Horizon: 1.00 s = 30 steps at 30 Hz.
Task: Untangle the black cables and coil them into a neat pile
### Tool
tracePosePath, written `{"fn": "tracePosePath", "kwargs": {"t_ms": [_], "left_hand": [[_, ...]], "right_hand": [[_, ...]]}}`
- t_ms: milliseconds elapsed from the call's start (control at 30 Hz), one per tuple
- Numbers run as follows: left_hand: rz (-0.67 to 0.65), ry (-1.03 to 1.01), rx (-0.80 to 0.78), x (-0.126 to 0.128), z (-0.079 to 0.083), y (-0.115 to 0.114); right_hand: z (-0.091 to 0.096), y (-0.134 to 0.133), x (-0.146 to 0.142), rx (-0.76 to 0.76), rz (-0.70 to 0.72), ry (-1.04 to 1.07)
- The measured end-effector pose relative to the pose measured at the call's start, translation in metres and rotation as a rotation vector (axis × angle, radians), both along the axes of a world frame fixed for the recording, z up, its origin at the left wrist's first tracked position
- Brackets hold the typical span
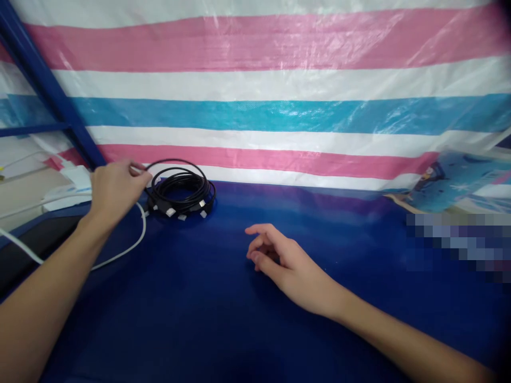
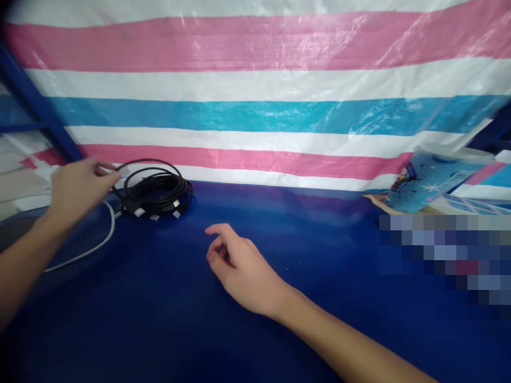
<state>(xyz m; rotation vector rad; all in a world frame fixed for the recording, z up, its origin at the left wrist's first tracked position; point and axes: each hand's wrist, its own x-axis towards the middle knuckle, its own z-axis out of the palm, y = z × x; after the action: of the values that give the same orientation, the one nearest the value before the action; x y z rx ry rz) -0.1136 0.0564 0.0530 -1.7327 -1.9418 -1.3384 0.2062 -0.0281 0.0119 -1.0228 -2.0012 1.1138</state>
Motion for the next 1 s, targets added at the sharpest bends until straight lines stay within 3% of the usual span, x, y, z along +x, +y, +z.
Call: {"fn": "tracePosePath", "kwargs": {"t_ms": [33,133,200,267,300,367,467,533,633,733,800,833,933,1000], "left_hand": [[-0.042,-0.079,0.049,0.008,0.006,-0.005],[-0.383,-0.615,0.102,0.052,0.026,-0.026],[-0.664,-0.861,-0.123,0.096,0.033,-0.046],[-0.799,-0.916,-0.548,0.144,0.034,-0.066],[-0.842,-0.839,-0.710,0.166,0.032,-0.075],[-1.000,-0.726,-0.802,0.202,0.030,-0.089],[-1.155,-0.950,-0.699,0.227,0.032,-0.094],[-1.162,-1.150,-0.501,0.225,0.038,-0.085],[-1.047,-1.266,-0.148,0.205,0.043,-0.062],[-0.857,-1.273,0.103,0.187,0.031,-0.042],[-0.709,-1.263,0.088,0.185,0.012,-0.039],[-0.695,-1.265,0.025,0.188,0.002,-0.041],[-0.756,-1.268,-0.309,0.203,-0.023,-0.052],[-0.821,-1.250,-0.450,0.211,-0.029,-0.059]], "right_hand": [[0.000,0.001,0.000,-0.006,-0.025,0.042],[0.001,0.005,-0.001,-0.030,-0.159,0.167],[0.002,0.009,0.000,-0.060,-0.271,0.238],[0.003,0.012,0.004,-0.113,-0.351,0.322],[0.004,0.013,0.006,-0.147,-0.365,0.363],[0.007,0.013,0.013,-0.217,-0.344,0.440],[0.012,0.013,0.020,-0.347,-0.226,0.557],[0.013,0.015,0.022,-0.430,-0.143,0.625],[0.010,0.015,0.017,-0.564,0.003,0.643],[0.008,0.009,0.010,-0.681,0.150,0.600],[0.008,0.003,0.006,-0.690,0.187,0.583],[0.008,0.001,0.005,-0.668,0.187,0.570],[0.005,-0.004,0.004,-0.539,0.128,0.531],[0.003,-0.005,0.003,-0.440,0.046,0.532]]}}
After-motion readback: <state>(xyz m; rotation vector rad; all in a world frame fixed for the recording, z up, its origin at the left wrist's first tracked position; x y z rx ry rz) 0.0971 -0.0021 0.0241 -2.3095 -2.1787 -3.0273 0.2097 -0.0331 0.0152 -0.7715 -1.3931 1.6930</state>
